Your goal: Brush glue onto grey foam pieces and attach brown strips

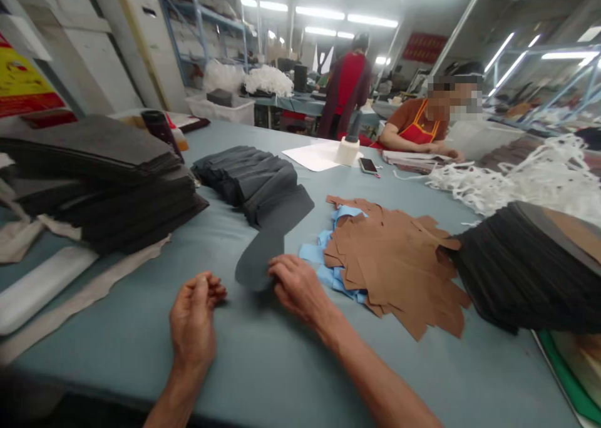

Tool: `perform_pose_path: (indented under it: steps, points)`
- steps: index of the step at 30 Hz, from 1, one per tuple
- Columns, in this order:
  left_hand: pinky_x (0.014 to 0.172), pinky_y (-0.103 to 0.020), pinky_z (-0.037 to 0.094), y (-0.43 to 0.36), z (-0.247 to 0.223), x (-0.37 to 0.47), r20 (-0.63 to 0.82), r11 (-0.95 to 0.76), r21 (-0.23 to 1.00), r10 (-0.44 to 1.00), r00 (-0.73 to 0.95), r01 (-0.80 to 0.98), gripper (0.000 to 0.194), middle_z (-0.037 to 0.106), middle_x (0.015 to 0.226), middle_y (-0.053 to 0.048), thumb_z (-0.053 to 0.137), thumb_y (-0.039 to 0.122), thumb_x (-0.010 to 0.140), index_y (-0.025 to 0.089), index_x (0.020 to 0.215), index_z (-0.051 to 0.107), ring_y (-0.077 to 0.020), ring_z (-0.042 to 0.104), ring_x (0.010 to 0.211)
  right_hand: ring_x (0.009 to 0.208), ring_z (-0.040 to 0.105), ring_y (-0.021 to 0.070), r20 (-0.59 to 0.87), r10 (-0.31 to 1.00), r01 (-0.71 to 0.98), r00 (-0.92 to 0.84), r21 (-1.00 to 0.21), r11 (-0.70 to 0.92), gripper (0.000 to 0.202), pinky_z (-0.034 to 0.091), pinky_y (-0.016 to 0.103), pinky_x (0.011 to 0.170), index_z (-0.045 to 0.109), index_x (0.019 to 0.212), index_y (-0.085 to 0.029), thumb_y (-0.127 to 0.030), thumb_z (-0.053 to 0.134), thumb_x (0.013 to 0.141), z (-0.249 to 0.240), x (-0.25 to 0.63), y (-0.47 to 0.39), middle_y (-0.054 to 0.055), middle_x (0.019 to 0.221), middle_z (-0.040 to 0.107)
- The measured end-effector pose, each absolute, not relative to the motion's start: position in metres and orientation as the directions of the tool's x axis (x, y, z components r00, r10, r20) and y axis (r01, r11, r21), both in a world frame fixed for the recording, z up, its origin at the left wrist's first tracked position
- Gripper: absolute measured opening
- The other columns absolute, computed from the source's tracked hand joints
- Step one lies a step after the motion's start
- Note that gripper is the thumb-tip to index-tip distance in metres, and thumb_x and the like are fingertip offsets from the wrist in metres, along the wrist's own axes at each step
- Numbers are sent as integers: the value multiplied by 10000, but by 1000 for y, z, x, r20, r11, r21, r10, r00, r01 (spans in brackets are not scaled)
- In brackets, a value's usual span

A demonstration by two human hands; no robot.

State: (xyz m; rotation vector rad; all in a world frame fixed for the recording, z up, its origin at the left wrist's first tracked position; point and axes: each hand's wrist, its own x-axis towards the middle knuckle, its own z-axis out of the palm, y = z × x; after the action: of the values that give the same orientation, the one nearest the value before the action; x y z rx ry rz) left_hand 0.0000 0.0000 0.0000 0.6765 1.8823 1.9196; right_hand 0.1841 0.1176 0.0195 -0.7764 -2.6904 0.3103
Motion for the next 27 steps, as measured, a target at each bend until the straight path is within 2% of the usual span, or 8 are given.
perform_pose_path:
  steps: [2, 4, 8, 12, 15, 18, 22, 27]
  points:
    - [800, -313, 596, -3, 1, -2, 143, -38, 988, 586, -798, 149, 534, 734, 1016, -80, 516, 680, 996, 182, 1147, 637, -178, 712, 838, 1367, 597, 239, 274, 498, 413, -823, -315, 855, 312, 491, 456, 1189, 741, 1050, -229, -17, 590, 879, 22, 209, 90, 51, 1376, 721]
    - [882, -336, 585, -9, 5, 0, 215, -24, 962, 675, -706, 270, 455, 748, 1057, -86, 544, 612, 1012, 192, 1149, 656, -198, 721, 935, 1417, 558, 263, 281, 521, 427, -806, -333, 841, 382, 440, 511, 1232, 747, 1054, -240, 6, 524, 866, 24, 234, 69, 53, 1418, 708]
    - [985, -369, 537, -24, 18, 11, 317, -119, 830, 904, -287, 545, 208, 774, 1022, -48, 700, 439, 949, 245, 1004, 750, -226, 710, 1019, 1418, 550, 283, 256, 683, 587, -684, -363, 723, 370, 445, 530, 1211, 748, 1132, -223, -40, 474, 963, 20, 270, 47, 106, 1462, 678]
    - [1006, -364, 517, -41, 25, 16, 333, -291, 657, 940, 78, 696, 100, 783, 1070, -13, 688, 328, 968, 277, 1018, 758, -220, 707, 1074, 1223, 654, 269, 225, 849, 757, -479, -383, 529, 288, 523, 455, 1080, 704, 1237, -180, -161, 481, 1055, 21, 282, 28, 139, 1321, 730]
    - [1029, -409, 498, -54, 24, 11, 347, -343, 519, 922, 174, 783, 160, 762, 1179, -50, 697, 343, 977, 257, 1105, 738, -262, 676, 1156, 971, 680, 280, 172, 915, 834, -366, -375, 404, 200, 546, 418, 883, 723, 1086, -192, -369, 643, 1037, 27, 276, 5, 103, 1034, 759]
    - [1014, -454, 496, -63, 20, 7, 350, -375, 404, 906, 237, 834, 259, 730, 1275, -96, 706, 377, 968, 233, 1183, 710, -312, 650, 1198, 903, 663, 298, 110, 942, 873, -316, -355, 335, 339, 525, 413, 802, 719, 976, -204, -519, 816, 896, 31, 259, -13, 91, 944, 723]
    - [1028, -491, 489, -66, 17, 13, 347, -377, 321, 900, 262, 869, 289, 693, 1331, -133, 653, 376, 1004, 217, 1244, 673, -338, 617, 1241, 934, 667, 291, 58, 956, 892, -288, -346, 290, 398, 522, 400, 798, 708, 1105, -213, -474, 854, 843, 30, 243, -17, 91, 1036, 720]
    - [1068, -483, 485, -61, 15, 44, 328, -383, 327, 903, 276, 864, 280, 673, 1376, -126, 635, 345, 1009, 223, 1261, 645, -324, 589, 1295, 954, 681, 274, 68, 969, 909, -237, -336, 246, 328, 517, 373, 812, 677, 1143, -235, -349, 795, 860, 29, 257, -14, 76, 1039, 735]
